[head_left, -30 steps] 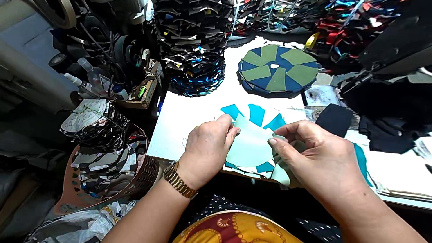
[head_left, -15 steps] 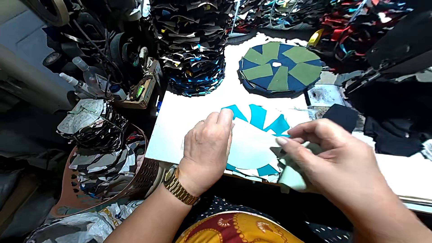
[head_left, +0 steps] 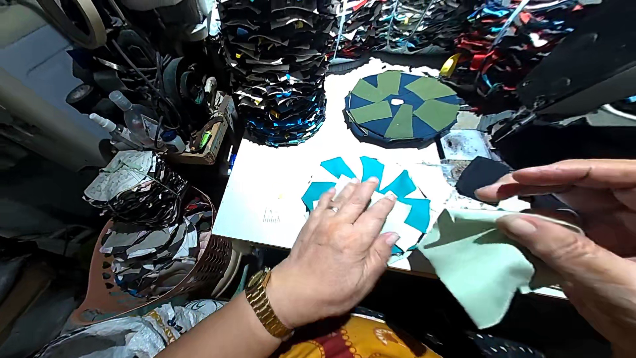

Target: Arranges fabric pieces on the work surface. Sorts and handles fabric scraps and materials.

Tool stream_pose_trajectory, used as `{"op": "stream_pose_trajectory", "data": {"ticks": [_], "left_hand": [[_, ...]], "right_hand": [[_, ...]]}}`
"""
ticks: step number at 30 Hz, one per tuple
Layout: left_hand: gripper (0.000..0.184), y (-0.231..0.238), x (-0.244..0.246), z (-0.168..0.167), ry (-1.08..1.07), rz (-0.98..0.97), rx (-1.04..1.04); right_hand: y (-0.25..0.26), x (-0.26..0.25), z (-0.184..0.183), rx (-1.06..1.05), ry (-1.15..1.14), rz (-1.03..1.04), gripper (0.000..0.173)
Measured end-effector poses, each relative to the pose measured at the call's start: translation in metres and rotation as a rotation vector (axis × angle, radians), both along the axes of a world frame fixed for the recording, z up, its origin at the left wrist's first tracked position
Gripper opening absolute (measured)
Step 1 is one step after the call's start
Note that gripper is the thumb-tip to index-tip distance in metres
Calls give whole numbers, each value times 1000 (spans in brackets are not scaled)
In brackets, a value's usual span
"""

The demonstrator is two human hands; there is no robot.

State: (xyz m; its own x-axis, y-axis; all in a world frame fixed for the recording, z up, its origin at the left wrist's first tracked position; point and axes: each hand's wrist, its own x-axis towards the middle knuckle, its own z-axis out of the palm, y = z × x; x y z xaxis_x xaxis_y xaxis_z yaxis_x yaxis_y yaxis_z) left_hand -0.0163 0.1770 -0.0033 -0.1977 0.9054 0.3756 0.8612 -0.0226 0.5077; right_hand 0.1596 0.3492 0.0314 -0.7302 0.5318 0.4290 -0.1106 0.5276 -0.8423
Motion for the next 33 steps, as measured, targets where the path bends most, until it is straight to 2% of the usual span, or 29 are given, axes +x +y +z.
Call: {"op": "stream_pose_trajectory", "data": {"ticks": [2,4,5,6,7,8,10,13,16,18,20,23,26,30,33], "left_hand": [[47,-4,13,10,-513,-156,66],[52,-6,26,13,-1202,-313,-18],[49,-5,30,12,-1480,-334,-68],[39,-5,31,10,-1679,-319,-102],[29,-5,31,9,-1790,-265,-110],[22,-5,29,9,-1812,-205,-97],[24,-6,25,10,-1754,-140,-66],[26,-7,23,8,-1554,-150,-4],[35,-5,22,7,-1320,-126,81],[40,-5,20,7,-1263,-115,108],[41,-5,18,7,-1243,-94,130],[44,-5,15,7,-1264,-40,151],[58,-6,15,6,-1354,-64,126],[71,-6,17,6,-1391,-131,125],[67,-5,12,11,-1293,-117,129]], "right_hand": [[-5,-1,2,-41,59,80,53],[-8,-1,2,-73,64,137,56],[-10,0,1,-95,49,144,56],[-12,1,0,-118,20,151,57],[-13,3,-1,-138,-17,153,58],[-13,5,-3,-148,-51,142,59],[-12,9,-10,-132,-100,106,60],[-12,12,-22,-78,-132,22,55],[-16,8,-27,-84,-98,-51,33],[-19,6,-27,-143,-44,-74,16],[-22,4,-27,-216,-6,-74,11],[-28,-3,-24,-407,40,-71,22],[-35,-7,-21,-524,91,-39,40],[-33,-10,-26,-434,96,3,53],[-29,-10,-24,-419,90,57,56]]}}
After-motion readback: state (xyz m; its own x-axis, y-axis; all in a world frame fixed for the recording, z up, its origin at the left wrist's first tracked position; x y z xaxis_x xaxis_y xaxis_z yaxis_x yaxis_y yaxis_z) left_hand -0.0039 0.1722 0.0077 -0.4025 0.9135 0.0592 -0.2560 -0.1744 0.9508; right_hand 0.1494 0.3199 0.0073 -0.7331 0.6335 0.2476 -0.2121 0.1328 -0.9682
